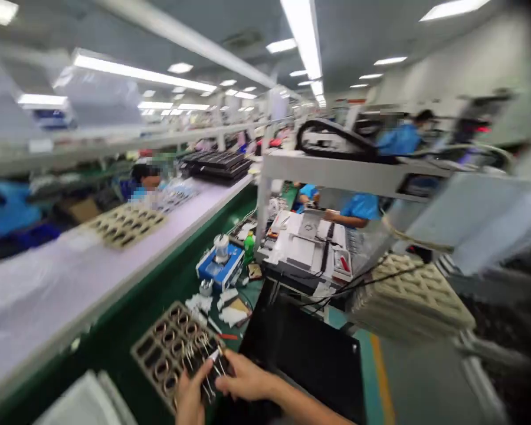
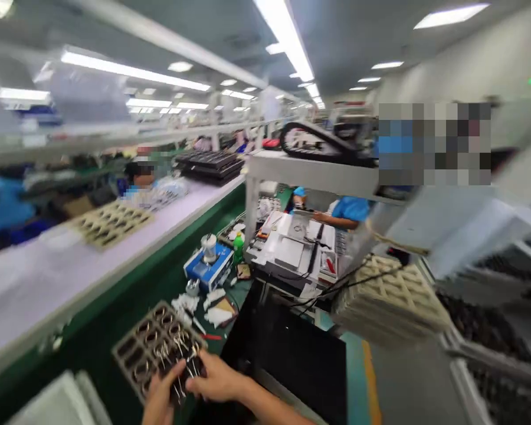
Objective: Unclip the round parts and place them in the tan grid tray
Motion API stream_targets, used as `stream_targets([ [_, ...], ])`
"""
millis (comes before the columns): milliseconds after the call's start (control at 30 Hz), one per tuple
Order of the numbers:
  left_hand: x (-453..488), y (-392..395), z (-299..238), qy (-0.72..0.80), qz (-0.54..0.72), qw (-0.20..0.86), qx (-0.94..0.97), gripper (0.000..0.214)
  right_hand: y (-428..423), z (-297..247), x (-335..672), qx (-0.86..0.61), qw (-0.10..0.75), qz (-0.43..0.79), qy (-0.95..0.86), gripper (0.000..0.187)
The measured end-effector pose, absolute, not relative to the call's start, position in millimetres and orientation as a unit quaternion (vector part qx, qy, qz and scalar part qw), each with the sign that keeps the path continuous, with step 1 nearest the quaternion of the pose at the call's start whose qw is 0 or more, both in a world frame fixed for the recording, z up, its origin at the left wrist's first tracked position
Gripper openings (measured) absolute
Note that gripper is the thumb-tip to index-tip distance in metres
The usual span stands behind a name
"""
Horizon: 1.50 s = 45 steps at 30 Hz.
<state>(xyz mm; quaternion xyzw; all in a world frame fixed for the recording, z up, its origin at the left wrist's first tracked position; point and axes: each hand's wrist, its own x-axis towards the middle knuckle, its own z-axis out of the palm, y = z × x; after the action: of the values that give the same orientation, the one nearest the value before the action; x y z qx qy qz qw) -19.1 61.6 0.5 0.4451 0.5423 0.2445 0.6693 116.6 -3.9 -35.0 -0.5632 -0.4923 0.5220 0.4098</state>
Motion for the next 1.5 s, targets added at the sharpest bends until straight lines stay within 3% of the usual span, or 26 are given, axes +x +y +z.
stream_targets([
  [67,-29,45,-13,0.538,0.326,0.697,0.345,0.063,-16,-37,108,-0.564,0.377,0.563,-0.472,0.041],
  [167,-37,31,-20,0.513,0.382,0.729,0.244,0.052,-30,-39,100,-0.583,0.338,0.589,-0.446,0.045],
  [267,-38,28,-24,0.497,0.375,0.754,0.208,0.045,-38,-39,99,-0.590,0.334,0.596,-0.430,0.051],
  [700,-25,31,-52,0.540,0.332,0.730,0.255,0.049,-54,-59,113,-0.531,0.338,0.674,-0.388,0.039],
  [767,-16,27,-56,0.536,0.312,0.736,0.271,0.051,-49,-63,108,-0.549,0.313,0.647,-0.425,0.031],
  [900,0,19,-62,0.545,0.287,0.735,0.285,0.046,-46,-64,105,-0.615,0.264,0.569,-0.478,0.041],
  [1100,6,28,-67,0.569,0.289,0.734,0.232,0.038,-77,-79,142,-0.674,0.233,0.570,-0.409,0.040],
  [1200,-2,33,-68,0.572,0.307,0.716,0.257,0.040,-86,-103,160,-0.726,0.177,0.536,-0.393,0.029],
  [1267,-8,32,-69,0.584,0.308,0.692,0.292,0.046,-84,-115,163,-0.748,0.168,0.511,-0.390,0.039],
  [1333,-13,27,-69,0.591,0.285,0.675,0.337,0.052,-77,-119,163,-0.756,0.207,0.496,-0.373,0.053],
  [1500,-15,12,-69,0.540,0.184,0.665,0.483,0.064,-59,-97,158,-0.623,0.423,0.586,-0.299,0.048],
])
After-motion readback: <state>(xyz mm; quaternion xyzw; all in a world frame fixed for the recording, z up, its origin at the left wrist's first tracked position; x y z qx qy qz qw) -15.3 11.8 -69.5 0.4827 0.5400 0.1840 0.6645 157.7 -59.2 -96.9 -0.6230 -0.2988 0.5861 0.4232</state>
